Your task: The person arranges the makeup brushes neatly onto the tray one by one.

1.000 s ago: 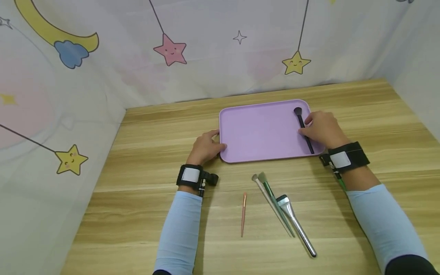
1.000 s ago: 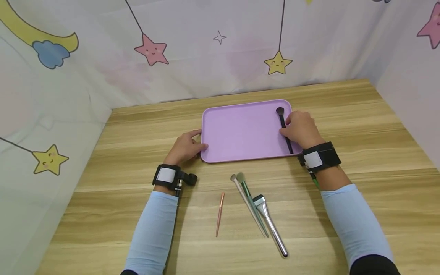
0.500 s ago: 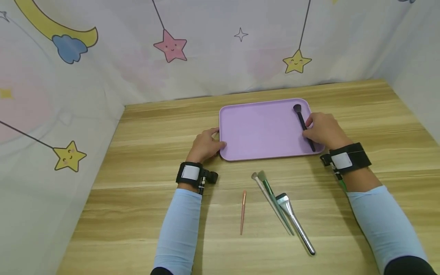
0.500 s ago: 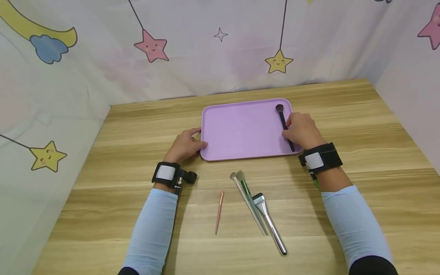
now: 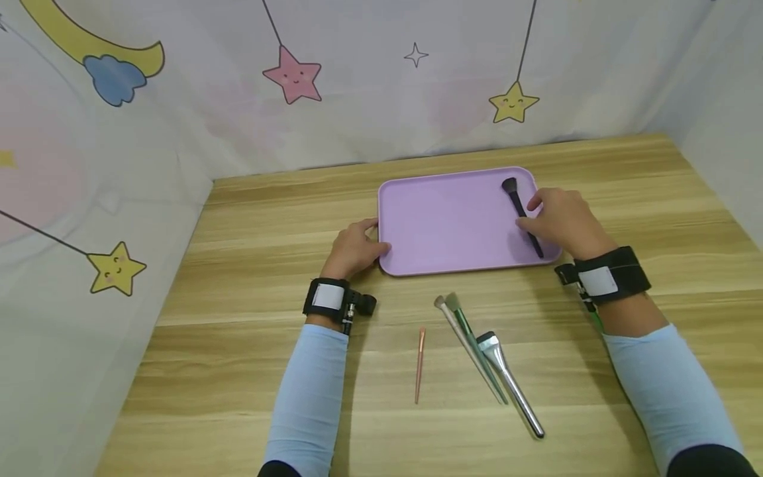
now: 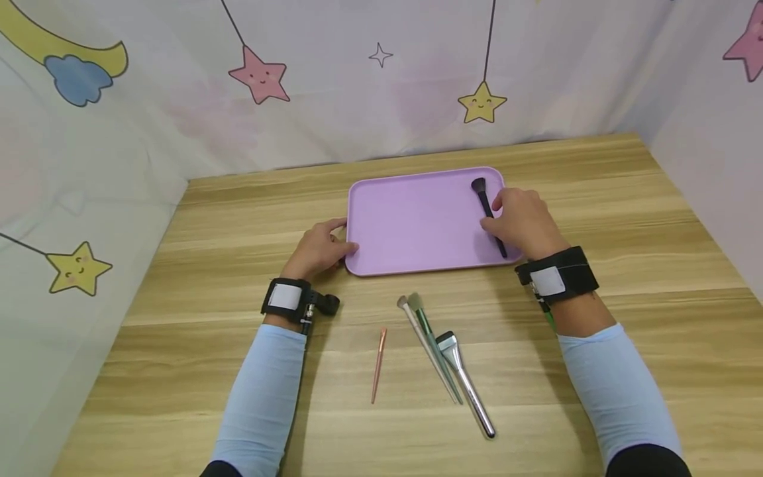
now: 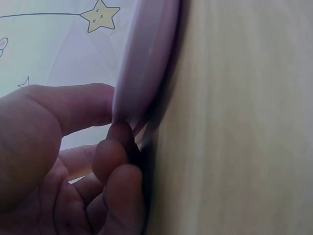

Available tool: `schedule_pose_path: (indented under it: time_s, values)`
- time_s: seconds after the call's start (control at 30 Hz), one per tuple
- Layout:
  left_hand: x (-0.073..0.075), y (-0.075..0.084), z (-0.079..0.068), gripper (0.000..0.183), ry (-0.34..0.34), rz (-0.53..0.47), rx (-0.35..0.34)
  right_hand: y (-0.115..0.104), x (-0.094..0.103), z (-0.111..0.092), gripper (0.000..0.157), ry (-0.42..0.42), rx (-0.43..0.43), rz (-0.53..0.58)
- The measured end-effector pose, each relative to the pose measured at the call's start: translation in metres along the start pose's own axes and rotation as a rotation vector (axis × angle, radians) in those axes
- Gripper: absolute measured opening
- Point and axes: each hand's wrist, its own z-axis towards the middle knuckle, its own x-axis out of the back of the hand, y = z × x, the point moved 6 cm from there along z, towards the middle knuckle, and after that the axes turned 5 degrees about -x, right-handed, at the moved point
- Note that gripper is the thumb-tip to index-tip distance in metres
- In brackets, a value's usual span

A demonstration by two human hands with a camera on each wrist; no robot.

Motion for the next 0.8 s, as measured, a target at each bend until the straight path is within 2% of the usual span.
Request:
schedule_pose_path:
  time_s: [0.3,0.8]
  values:
    - [-0.002,-0.001,0.002,0.062,0.002,-0.009,0.003,-0.014,0.006,-0.015,0.041,-0.033,0.008,0.031]
    - [-0.002,-0.001,0.003,0.061,-0.001,-0.006,0.007,-0.025,0.006,-0.022,0.040,-0.041,0.053,0.031]
